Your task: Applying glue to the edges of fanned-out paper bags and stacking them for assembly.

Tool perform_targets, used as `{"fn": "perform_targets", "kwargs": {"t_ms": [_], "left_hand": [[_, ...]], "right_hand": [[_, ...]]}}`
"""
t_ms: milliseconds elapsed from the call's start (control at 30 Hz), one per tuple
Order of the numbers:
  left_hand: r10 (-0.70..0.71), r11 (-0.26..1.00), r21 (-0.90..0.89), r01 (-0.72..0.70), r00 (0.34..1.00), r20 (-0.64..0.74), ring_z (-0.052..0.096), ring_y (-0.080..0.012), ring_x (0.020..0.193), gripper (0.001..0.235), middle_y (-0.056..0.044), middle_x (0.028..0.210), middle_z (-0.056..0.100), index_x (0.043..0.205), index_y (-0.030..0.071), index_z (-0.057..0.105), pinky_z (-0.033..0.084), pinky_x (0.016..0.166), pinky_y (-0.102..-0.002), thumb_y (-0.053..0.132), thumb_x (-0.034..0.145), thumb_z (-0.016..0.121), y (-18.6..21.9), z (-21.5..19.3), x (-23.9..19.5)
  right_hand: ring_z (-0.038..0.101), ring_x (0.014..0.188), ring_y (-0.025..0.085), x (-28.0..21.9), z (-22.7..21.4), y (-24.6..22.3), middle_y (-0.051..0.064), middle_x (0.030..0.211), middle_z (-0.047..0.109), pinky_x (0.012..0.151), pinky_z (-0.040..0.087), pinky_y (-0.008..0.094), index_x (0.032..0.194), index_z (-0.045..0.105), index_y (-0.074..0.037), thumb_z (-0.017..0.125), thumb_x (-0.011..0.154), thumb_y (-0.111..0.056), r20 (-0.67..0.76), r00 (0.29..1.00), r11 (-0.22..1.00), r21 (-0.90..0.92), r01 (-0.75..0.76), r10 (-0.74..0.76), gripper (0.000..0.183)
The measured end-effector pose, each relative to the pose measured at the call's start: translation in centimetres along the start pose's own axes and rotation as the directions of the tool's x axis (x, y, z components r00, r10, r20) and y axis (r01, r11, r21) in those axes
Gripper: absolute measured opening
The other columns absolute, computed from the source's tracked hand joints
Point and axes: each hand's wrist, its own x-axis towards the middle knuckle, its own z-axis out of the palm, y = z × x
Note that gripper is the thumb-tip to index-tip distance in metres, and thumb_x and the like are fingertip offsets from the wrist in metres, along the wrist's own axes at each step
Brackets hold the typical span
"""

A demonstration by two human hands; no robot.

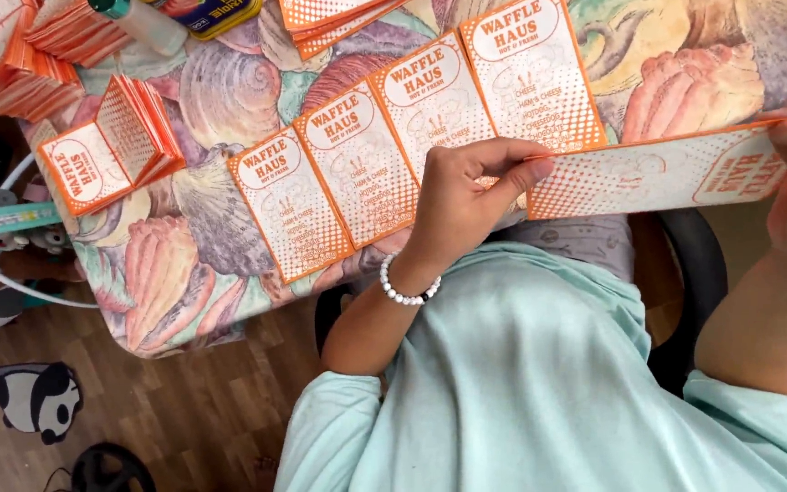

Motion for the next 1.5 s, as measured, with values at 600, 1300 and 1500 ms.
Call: {"fn": "perform_targets", "kwargs": {"t_ms": [600, 1300, 1500], "left_hand": [[0.28, 0.8, 0.57, -0.187, 0.957, -0.079, 0.076, -0.0272, 0.104, 0.024, -0.006, 0.117, 0.076, 0.122, 0.012, 0.065, 0.06, 0.084, -0.041, 0.026, 0.103, 0.063, -5.6, 2.5, 1.1], [-0.038, 0.058, 0.822, -0.567, 0.822, 0.569, 0.019, -0.0282, 0.158, 0.088, -0.013, 0.17, 0.022, 0.164, 0.003, 0.023, 0.018, 0.129, -0.057, 0.071, 0.11, 0.041, -5.6, 3.6, -1.5], [-0.015, 0.057, 0.819, -0.571, 0.82, 0.572, 0.019, -0.0292, 0.159, 0.088, -0.015, 0.17, 0.021, 0.165, 0.003, 0.025, 0.016, 0.128, -0.06, 0.071, 0.111, 0.039, -5.9, 3.6, -1.7]], "right_hand": [[0.069, 0.103, 0.007, 7.1, 2.1, 0.5, -0.002, 0.113, 0.067, 0.089, 0.054, 0.021, 0.134, 0.07, -0.014, 0.082, 0.124, -0.027, 0.02, 0.969, 0.969, -0.048, -0.244, 0.245, 0.021], [0.065, 0.11, 0.028, 8.1, 4.0, 0.9, 0.021, 0.128, 0.067, 0.092, 0.054, 0.039, 0.172, 0.041, 0.003, 0.07, 0.122, 0.017, 0.153, 0.988, 0.999, -0.03, -0.032, 0.037, 0.059], [0.065, 0.106, 0.022, 8.4, 3.9, 1.1, 0.016, 0.125, 0.067, 0.09, 0.054, 0.035, 0.176, 0.043, 0.002, 0.071, 0.119, 0.01, 0.159, 0.985, 0.997, -0.026, -0.07, 0.073, 0.064]]}}
